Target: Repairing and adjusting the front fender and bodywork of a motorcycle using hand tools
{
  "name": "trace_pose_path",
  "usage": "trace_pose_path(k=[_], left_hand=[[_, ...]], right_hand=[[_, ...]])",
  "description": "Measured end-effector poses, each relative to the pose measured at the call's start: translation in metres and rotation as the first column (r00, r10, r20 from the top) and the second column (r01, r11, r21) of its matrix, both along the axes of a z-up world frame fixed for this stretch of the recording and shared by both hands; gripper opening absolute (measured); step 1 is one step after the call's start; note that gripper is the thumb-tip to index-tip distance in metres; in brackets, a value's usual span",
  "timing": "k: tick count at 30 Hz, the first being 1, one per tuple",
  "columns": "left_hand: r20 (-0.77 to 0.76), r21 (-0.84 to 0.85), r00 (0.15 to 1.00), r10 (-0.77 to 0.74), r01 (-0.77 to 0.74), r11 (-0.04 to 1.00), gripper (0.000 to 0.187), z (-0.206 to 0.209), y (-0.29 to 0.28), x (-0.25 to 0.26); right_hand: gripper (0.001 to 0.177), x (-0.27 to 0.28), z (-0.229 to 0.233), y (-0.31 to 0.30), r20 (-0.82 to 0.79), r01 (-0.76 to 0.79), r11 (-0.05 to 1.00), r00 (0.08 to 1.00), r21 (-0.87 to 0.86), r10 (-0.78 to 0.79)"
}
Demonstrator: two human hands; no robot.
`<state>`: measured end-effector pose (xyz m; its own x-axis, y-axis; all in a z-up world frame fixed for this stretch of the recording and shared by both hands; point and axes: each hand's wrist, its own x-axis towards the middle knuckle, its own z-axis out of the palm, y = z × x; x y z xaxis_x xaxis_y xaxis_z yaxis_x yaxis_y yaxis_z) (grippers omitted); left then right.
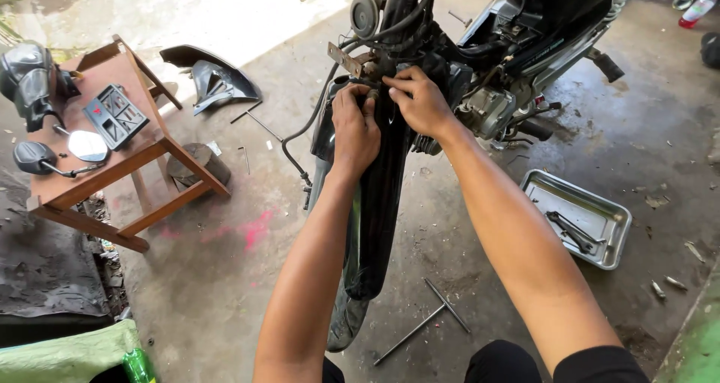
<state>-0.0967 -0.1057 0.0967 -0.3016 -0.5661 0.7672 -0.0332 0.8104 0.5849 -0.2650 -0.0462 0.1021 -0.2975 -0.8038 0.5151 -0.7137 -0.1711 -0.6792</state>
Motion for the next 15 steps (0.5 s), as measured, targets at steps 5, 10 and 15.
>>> trace_pose_path(k=[5, 10, 15], left_hand=[[0.167, 0.097, 0.985, 0.049, -0.066, 0.993, 0.018, 0.009, 0.003, -0.003], [0.31, 0.172, 0.95, 0.042, -0.099, 0.98, 0.02, 0.011, -0.006, -0.014], [0.398, 0.23, 0.917, 0.011, -0.112, 0.967, 0.022, 0.015, -0.008, -0.014]], right_hand=[[0.036, 0.014, 0.017, 0.022, -0.008, 0.015, 0.991, 1.0, -0.13, -0.016], [0.034, 0.029, 0.025, 0.036, 0.043, 0.001, 0.981, 0.999, -0.193, 0.007], [0.03, 0.03, 0.017, 0.033, 0.115, -0.068, 0.99, 0.99, -0.127, 0.082]])
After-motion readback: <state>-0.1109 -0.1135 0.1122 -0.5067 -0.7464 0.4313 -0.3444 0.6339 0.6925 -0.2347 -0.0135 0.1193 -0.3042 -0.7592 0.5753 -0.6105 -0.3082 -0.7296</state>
